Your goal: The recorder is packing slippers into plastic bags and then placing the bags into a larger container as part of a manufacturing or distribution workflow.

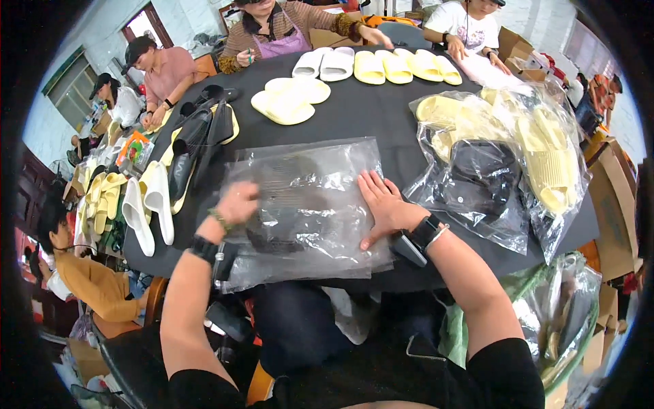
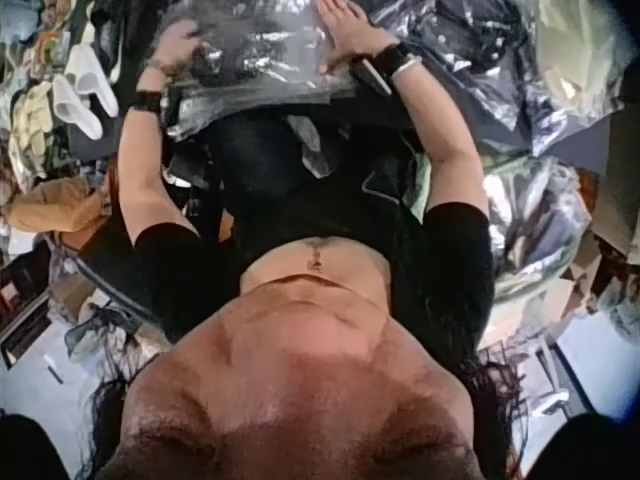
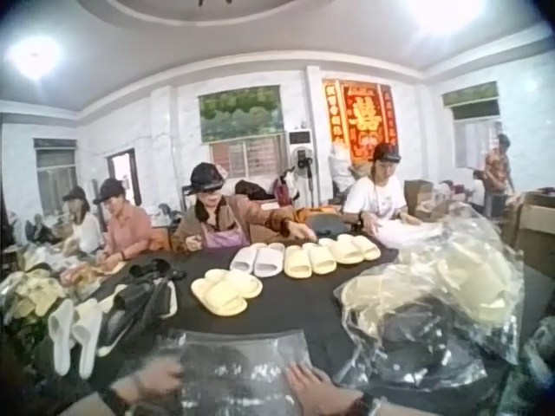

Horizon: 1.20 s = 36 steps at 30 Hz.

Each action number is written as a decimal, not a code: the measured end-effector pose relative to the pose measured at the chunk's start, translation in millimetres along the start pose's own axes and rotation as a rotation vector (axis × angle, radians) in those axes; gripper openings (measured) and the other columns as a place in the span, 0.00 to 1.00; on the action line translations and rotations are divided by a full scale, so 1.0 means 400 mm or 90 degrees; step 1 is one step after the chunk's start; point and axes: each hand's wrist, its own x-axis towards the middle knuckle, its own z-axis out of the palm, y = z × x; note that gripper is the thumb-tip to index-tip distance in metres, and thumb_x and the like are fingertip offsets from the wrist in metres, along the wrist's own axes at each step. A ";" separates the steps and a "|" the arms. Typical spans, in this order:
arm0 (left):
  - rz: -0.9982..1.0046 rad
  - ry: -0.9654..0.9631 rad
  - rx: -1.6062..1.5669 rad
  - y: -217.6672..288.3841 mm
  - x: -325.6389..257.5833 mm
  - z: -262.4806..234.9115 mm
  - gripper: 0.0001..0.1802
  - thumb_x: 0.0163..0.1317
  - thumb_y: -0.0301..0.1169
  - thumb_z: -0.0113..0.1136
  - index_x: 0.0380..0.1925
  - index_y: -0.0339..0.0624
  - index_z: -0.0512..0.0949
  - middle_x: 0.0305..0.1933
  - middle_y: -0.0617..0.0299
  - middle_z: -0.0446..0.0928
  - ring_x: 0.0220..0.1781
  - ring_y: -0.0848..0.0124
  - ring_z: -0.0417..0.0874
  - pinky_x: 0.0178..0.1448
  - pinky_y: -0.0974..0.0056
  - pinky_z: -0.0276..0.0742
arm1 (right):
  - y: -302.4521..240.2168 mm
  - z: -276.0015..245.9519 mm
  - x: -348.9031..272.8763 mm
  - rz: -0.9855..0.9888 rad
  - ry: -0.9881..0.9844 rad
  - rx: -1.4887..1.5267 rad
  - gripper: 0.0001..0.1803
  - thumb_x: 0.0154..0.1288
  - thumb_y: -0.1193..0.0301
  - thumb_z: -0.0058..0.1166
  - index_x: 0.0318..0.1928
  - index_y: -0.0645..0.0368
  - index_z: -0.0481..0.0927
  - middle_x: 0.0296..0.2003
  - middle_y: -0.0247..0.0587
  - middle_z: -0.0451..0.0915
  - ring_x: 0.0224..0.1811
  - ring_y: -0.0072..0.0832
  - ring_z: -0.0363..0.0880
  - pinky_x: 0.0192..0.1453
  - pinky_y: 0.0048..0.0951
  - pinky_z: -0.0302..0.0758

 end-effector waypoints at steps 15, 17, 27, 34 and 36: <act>-0.216 0.353 0.290 0.228 -0.177 -0.385 0.10 0.44 0.30 0.59 0.17 0.33 0.72 0.24 0.42 0.72 0.35 0.44 0.76 0.39 0.47 0.72 | -0.047 -0.057 -0.008 0.042 -0.006 -0.021 0.83 0.22 0.43 0.78 0.74 0.67 0.40 0.75 0.60 0.37 0.79 0.51 0.28 0.78 0.52 0.36; -0.127 0.333 0.223 0.269 -0.112 -0.306 0.09 0.44 0.30 0.58 0.19 0.33 0.74 0.25 0.42 0.72 0.35 0.45 0.76 0.40 0.48 0.72 | -0.093 -0.082 -0.033 0.065 0.002 -0.086 0.81 0.24 0.45 0.78 0.74 0.65 0.41 0.76 0.58 0.38 0.79 0.52 0.28 0.77 0.55 0.37; -0.194 0.180 0.051 0.224 -0.038 0.100 0.19 0.49 0.45 0.63 0.20 0.36 0.82 0.26 0.46 0.80 0.35 0.48 0.83 0.42 0.48 0.77 | -0.108 0.044 -0.110 0.024 -0.010 -0.045 0.74 0.40 0.36 0.67 0.73 0.70 0.40 0.76 0.60 0.36 0.79 0.52 0.28 0.76 0.58 0.35; -0.257 0.113 0.090 0.143 -0.094 -0.008 0.18 0.49 0.42 0.61 0.24 0.35 0.83 0.29 0.45 0.80 0.36 0.46 0.83 0.44 0.48 0.79 | -0.072 0.045 -0.100 0.007 -0.043 -0.088 0.84 0.26 0.33 0.70 0.74 0.68 0.36 0.76 0.59 0.33 0.79 0.53 0.26 0.75 0.61 0.33; -0.256 0.081 0.108 0.137 -0.105 -0.074 0.17 0.49 0.40 0.59 0.26 0.35 0.83 0.31 0.43 0.80 0.38 0.46 0.83 0.44 0.48 0.79 | -0.070 0.038 -0.104 0.000 -0.050 -0.089 0.86 0.23 0.32 0.71 0.74 0.69 0.35 0.76 0.60 0.32 0.79 0.53 0.26 0.75 0.62 0.33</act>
